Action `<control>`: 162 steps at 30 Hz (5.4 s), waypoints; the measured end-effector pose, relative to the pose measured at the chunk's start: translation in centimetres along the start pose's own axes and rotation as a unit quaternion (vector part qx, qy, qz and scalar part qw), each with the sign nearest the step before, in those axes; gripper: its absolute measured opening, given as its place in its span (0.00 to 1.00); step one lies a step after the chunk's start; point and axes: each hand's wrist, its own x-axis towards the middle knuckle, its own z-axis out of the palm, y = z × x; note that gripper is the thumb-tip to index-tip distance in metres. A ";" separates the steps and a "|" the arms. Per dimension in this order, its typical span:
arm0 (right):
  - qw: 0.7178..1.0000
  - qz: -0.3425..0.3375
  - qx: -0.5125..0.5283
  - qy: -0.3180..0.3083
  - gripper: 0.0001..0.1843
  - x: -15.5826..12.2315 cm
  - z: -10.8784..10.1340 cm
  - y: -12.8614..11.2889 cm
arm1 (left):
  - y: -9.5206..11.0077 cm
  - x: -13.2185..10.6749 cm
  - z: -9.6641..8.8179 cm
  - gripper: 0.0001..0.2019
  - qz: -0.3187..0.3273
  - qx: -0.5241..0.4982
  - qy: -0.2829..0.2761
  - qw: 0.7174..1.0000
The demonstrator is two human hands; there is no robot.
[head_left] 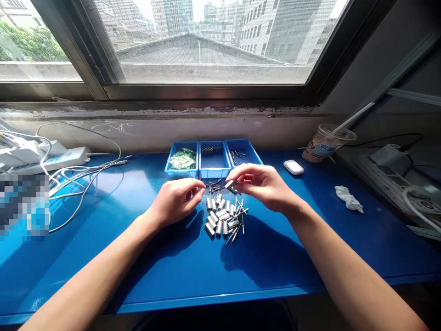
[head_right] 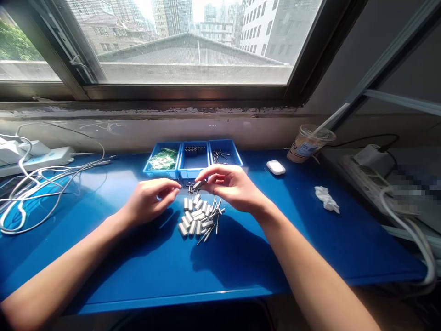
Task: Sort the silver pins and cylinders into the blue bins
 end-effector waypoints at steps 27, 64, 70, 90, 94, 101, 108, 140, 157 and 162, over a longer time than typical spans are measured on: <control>0.745 0.084 -0.659 -0.066 0.09 15.1 0.0 3.4 | 0.2 0.1 0.0 0.06 -0.023 -0.034 -0.008 0.999; 0.728 0.092 -0.677 -0.065 0.10 16.2 -0.1 3.6 | 0.3 0.2 -0.2 0.06 -0.012 -0.029 -0.002 1.000; 0.752 0.089 -0.652 -0.045 0.09 15.5 0.2 1.6 | 0.3 0.2 -0.4 0.06 -0.012 -0.034 -0.005 0.999; 0.851 0.144 -0.504 -0.015 0.15 1.6 3.1 1.8 | 0.6 0.2 -0.2 0.06 0.018 -0.015 0.002 1.000; 0.863 0.142 -0.485 -0.009 0.16 1.6 2.7 2.5 | 0.8 0.2 -0.1 0.06 0.026 -0.010 0.000 1.000; 0.876 0.126 -0.464 -0.012 0.17 1.8 3.1 3.0 | 0.7 0.2 0.2 0.07 0.020 -0.011 -0.010 1.000; 0.849 0.191 -0.492 0.006 0.15 1.3 3.5 1.8 | 0.6 0.2 0.2 0.07 0.001 -0.012 -0.022 1.000; 0.870 0.165 -0.464 -0.036 0.20 1.2 3.9 2.4 | 0.5 0.3 -0.1 0.08 -0.010 -0.006 -0.030 0.999; 0.906 0.073 -0.417 -0.012 0.22 1.1 3.2 1.4 | 0.5 0.1 0.2 0.08 0.001 -0.003 -0.037 0.999; 0.919 0.021 -0.393 0.006 0.19 1.0 3.0 0.9 | 0.3 -0.1 0.3 0.08 -0.002 -0.006 -0.043 0.999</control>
